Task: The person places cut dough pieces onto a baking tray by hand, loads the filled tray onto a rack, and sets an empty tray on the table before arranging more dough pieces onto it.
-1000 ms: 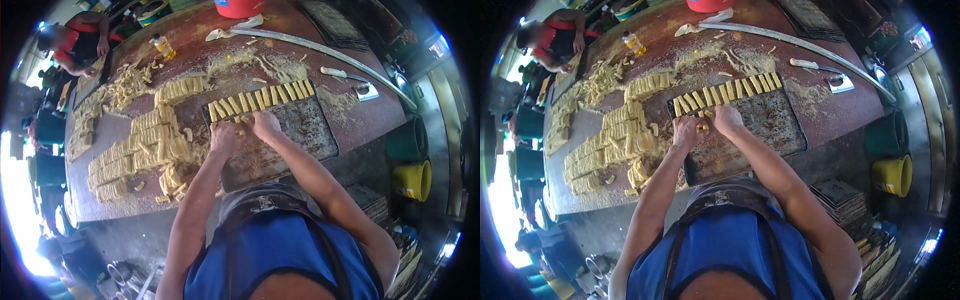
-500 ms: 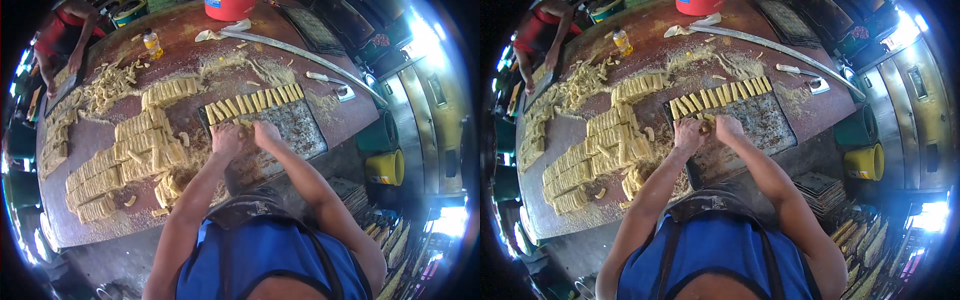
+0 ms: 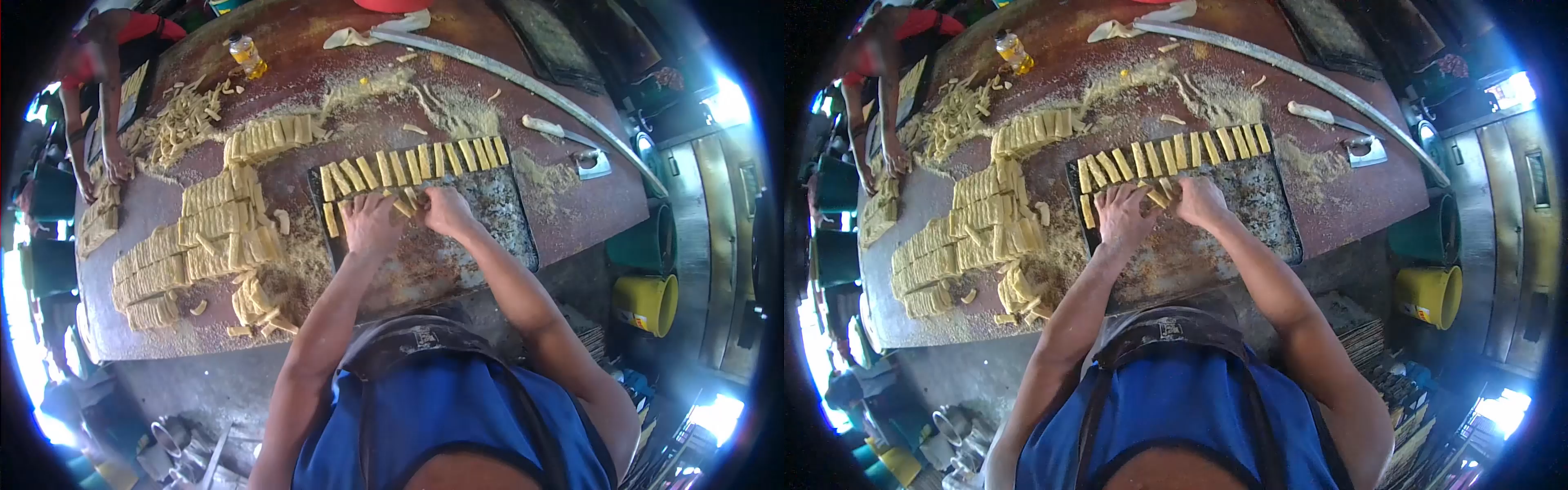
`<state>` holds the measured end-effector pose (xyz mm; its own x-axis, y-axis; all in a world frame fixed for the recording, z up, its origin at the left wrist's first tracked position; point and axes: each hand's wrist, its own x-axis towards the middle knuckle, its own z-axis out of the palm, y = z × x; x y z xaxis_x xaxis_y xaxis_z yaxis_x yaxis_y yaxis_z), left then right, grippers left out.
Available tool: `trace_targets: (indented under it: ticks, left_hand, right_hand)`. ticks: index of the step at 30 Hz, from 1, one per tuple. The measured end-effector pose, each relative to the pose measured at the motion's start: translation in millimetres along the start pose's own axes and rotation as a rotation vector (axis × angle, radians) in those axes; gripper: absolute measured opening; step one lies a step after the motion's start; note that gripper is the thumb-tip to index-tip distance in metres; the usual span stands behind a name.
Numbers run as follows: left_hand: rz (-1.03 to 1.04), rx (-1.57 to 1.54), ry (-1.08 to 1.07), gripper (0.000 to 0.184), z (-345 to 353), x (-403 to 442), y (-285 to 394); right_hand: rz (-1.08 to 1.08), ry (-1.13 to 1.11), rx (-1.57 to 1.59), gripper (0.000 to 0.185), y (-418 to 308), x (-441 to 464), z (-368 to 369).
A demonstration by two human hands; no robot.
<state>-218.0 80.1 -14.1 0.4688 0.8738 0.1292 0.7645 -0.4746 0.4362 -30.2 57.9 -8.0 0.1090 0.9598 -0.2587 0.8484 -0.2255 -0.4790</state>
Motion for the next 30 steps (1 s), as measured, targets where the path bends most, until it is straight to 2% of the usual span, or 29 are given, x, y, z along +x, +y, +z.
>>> trace_targets:
  ticks: [5,8,9,12,13,16,18,23,25,26,27,29,30]
  left_hand:
    - [-0.024,0.081,-0.109,0.041,-11,4,34]
    - [-0.059,0.135,-0.153,0.039,-20,4,27]
    - [-0.007,0.129,-0.1,0.039,-18,0,15]
    - [0.085,0.1,-0.035,0.04,-15,-7,-3]
    - [0.124,0.067,-0.018,0.04,-15,-6,-6]
    - [0.157,0.031,-0.006,0.038,-13,-5,-10]
    - [0.164,-0.006,-0.021,0.033,-13,-5,-12]
    - [0.237,-0.122,0.003,0.035,-13,-5,-23]
    - [0.257,-0.161,-0.041,0.036,-13,-7,-31]
    - [0.261,-0.182,-0.043,0.036,-12,-8,-36]
    - [0.279,-0.201,-0.011,0.037,-12,-6,-37]
    - [0.294,-0.238,0.024,0.039,-11,-3,-32]
    - [0.275,-0.207,-0.009,0.041,-11,0,-28]
  right_hand:
    - [-0.042,-0.106,-0.001,0.034,-14,-8,-32]
    - [-0.057,-0.086,-0.055,0.032,-10,-4,-24]
    - [-0.058,-0.087,-0.04,0.032,-7,0,-20]
    - [0.009,-0.215,0.502,0.031,-6,8,-18]
    - [0.01,-0.204,0.507,0.031,-6,8,-16]
    - [0.002,-0.158,0.401,0.034,-3,9,1]
    - [0.058,-0.012,0.155,0.034,-2,6,10]
    - [0.073,-0.044,0.186,0.039,-17,5,4]
    - [0.258,0.064,0.34,0.045,-36,-10,-13]
    - [0.259,0.165,0.46,0.045,-34,-16,-14]
    - [0.274,0.168,0.445,0.045,-23,-20,-9]
    - [0.154,0.446,0.1,0.036,7,-27,0]
    - [0.219,0.376,0.153,0.037,8,-35,-3]
